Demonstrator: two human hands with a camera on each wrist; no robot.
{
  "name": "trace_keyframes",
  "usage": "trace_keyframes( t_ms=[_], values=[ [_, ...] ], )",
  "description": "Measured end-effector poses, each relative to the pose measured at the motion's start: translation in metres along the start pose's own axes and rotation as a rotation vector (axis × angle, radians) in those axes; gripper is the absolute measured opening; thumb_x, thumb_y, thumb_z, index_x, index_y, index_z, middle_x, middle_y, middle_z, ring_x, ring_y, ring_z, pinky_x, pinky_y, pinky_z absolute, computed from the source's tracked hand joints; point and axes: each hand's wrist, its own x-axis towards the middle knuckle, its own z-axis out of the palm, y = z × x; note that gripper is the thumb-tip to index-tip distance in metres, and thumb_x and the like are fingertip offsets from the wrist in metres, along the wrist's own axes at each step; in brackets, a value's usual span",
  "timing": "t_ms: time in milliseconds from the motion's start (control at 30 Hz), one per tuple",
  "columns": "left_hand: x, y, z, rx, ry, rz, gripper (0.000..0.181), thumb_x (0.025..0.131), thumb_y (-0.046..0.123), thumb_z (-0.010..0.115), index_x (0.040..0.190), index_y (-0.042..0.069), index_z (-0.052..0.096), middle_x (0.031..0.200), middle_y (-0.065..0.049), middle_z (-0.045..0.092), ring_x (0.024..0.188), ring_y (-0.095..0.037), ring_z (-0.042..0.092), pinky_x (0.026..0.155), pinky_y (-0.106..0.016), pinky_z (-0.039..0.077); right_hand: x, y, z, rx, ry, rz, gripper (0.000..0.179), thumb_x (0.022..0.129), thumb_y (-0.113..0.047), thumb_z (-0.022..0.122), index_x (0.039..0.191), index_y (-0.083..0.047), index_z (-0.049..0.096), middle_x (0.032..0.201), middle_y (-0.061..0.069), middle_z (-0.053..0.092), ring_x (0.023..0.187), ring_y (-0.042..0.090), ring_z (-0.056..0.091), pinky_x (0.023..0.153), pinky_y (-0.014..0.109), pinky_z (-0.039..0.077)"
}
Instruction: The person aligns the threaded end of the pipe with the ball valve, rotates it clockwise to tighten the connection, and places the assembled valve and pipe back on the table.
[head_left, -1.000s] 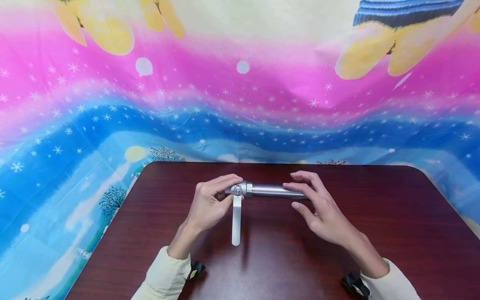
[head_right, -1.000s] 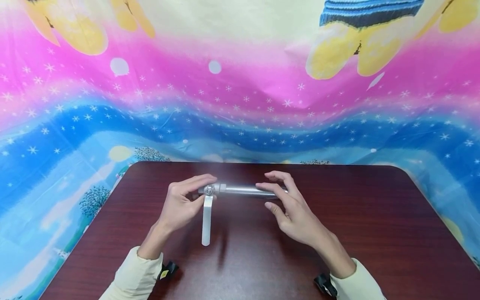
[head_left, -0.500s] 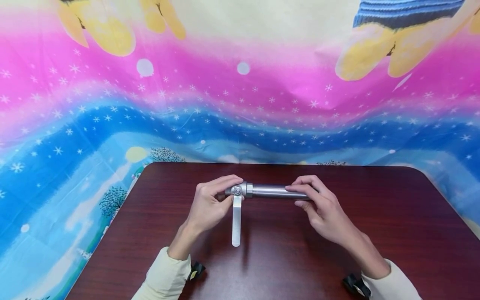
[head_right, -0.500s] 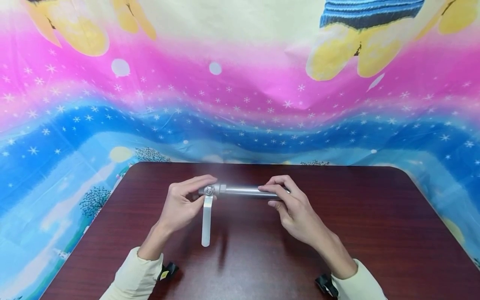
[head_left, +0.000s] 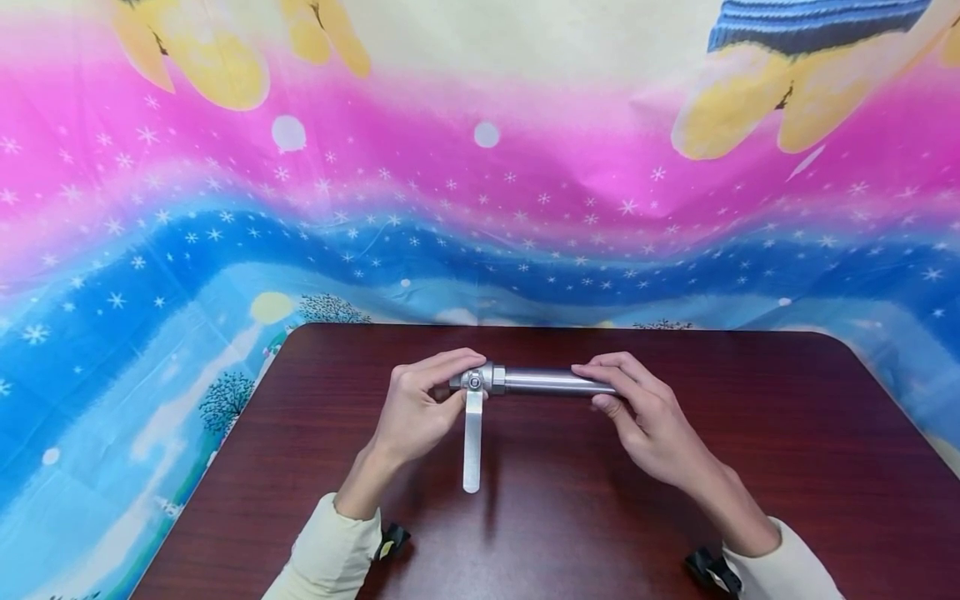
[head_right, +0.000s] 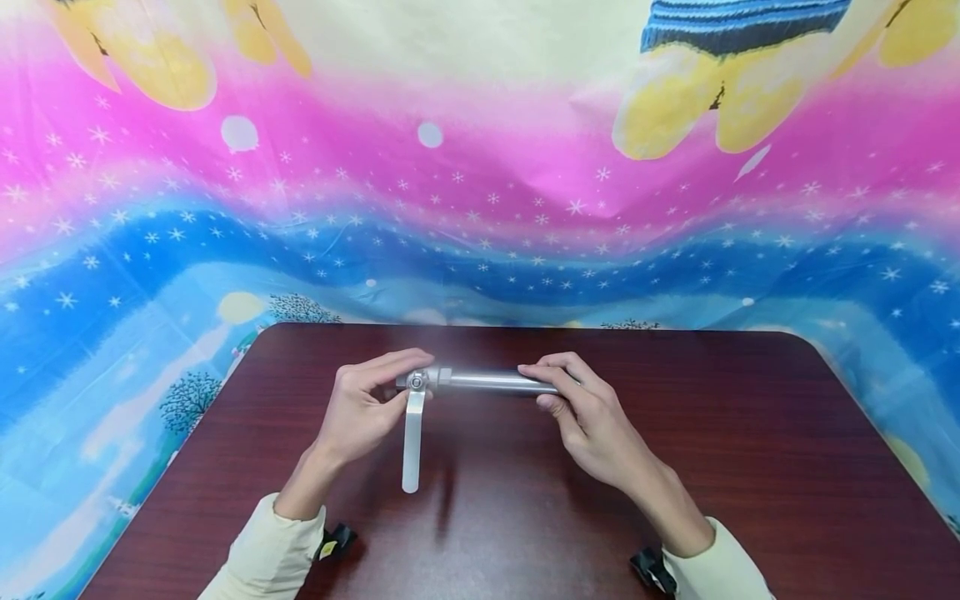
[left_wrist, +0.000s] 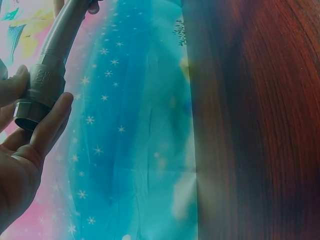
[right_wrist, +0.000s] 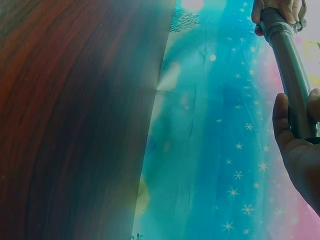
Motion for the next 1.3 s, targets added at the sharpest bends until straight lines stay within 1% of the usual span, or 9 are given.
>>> trace_keyframes(
  t_ms=[233,400,567,733,867,1033,1100,1167,1300],
  values=[
    [-0.0012,-0.0013,0.0003,0.001,0.005,0.018,0.046,0.078,-0.023,0.069,0.117,-0.002,0.08,0.116,-0.014,0.08,0.089,-0.013,0.07,0.058,-0.017,0.052,-0.0007,0.0002,-0.0003,0.025,-0.019,0.002,0.051,0.092,0.016,0.07,0.138,-0.007,0.07,0.128,0.006,0.066,0.094,0.006,0.065,0.085,0.011,0.052],
    [-0.0014,-0.0011,0.0008,0.003,-0.003,0.024,0.045,0.079,-0.02,0.069,0.117,0.001,0.081,0.115,-0.014,0.08,0.084,-0.016,0.07,0.056,-0.017,0.049,-0.0013,-0.0004,0.0019,0.001,-0.033,0.005,0.055,0.092,0.012,0.072,0.142,-0.012,0.067,0.136,0.008,0.062,0.116,0.01,0.06,0.095,0.015,0.046],
    [-0.001,-0.001,0.0012,0.003,-0.003,0.007,0.045,0.08,-0.02,0.07,0.118,0.002,0.081,0.116,-0.014,0.08,0.085,-0.018,0.071,0.058,-0.016,0.05,-0.0003,-0.0009,0.0043,-0.039,-0.037,0.002,0.061,0.087,0.011,0.079,0.141,-0.014,0.068,0.146,0.013,0.054,0.131,0.019,0.05,0.089,0.017,0.042],
    [0.0003,-0.0004,0.0013,-0.003,0.008,0.003,0.046,0.079,-0.022,0.069,0.117,0.001,0.081,0.116,-0.015,0.08,0.09,-0.015,0.071,0.06,-0.016,0.053,0.0009,0.0005,0.005,-0.036,0.0,-0.039,0.057,0.084,0.017,0.077,0.132,-0.012,0.073,0.139,0.015,0.056,0.126,0.021,0.054,0.095,0.013,0.042],
    [0.001,0.0005,0.0012,-0.005,0.005,-0.005,0.044,0.081,-0.02,0.071,0.118,0.001,0.081,0.117,-0.015,0.08,0.091,-0.015,0.072,0.061,-0.017,0.055,0.0022,0.0014,0.0051,-0.02,0.047,-0.102,0.057,0.08,0.022,0.078,0.127,-0.01,0.074,0.127,0.013,0.06,0.111,0.014,0.057,0.084,0.013,0.044],
    [0.001,0.0019,0.0014,-0.016,0.002,-0.017,0.041,0.082,-0.019,0.072,0.117,0.0,0.081,0.117,-0.015,0.08,0.095,-0.016,0.074,0.065,-0.018,0.058,0.0014,0.0039,0.0033,-0.003,0.048,-0.102,0.026,0.102,-0.01,0.071,0.128,-0.011,0.074,0.125,0.009,0.063,0.106,0.011,0.057,0.079,0.015,0.045],
    [0.0006,0.0017,0.0015,-0.019,0.003,-0.019,0.041,0.082,-0.019,0.073,0.117,0.0,0.081,0.116,-0.015,0.08,0.095,-0.017,0.075,0.066,-0.018,0.058,0.0004,0.0051,0.0029,0.001,0.037,-0.086,0.026,0.105,-0.02,0.068,0.128,-0.012,0.074,0.126,0.008,0.064,0.106,0.01,0.058,0.079,0.015,0.045],
    [0.0006,0.001,0.0018,-0.019,0.005,-0.014,0.041,0.082,-0.019,0.073,0.117,0.0,0.081,0.116,-0.016,0.08,0.096,-0.017,0.075,0.066,-0.018,0.059,0.0003,0.0049,0.0028,0.007,0.035,-0.082,0.028,0.101,-0.01,0.072,0.129,-0.012,0.074,0.126,0.008,0.065,0.106,0.01,0.059,0.08,0.015,0.045],
    [0.0004,0.0,0.0019,-0.013,0.006,-0.007,0.041,0.082,-0.018,0.073,0.117,0.0,0.081,0.117,-0.015,0.08,0.094,-0.017,0.075,0.065,-0.017,0.058,0.0,0.0034,0.0029,0.011,0.026,-0.051,0.058,0.081,0.019,0.079,0.13,-0.011,0.075,0.126,0.007,0.065,0.106,0.009,0.059,0.079,0.014,0.045]
  ],
)
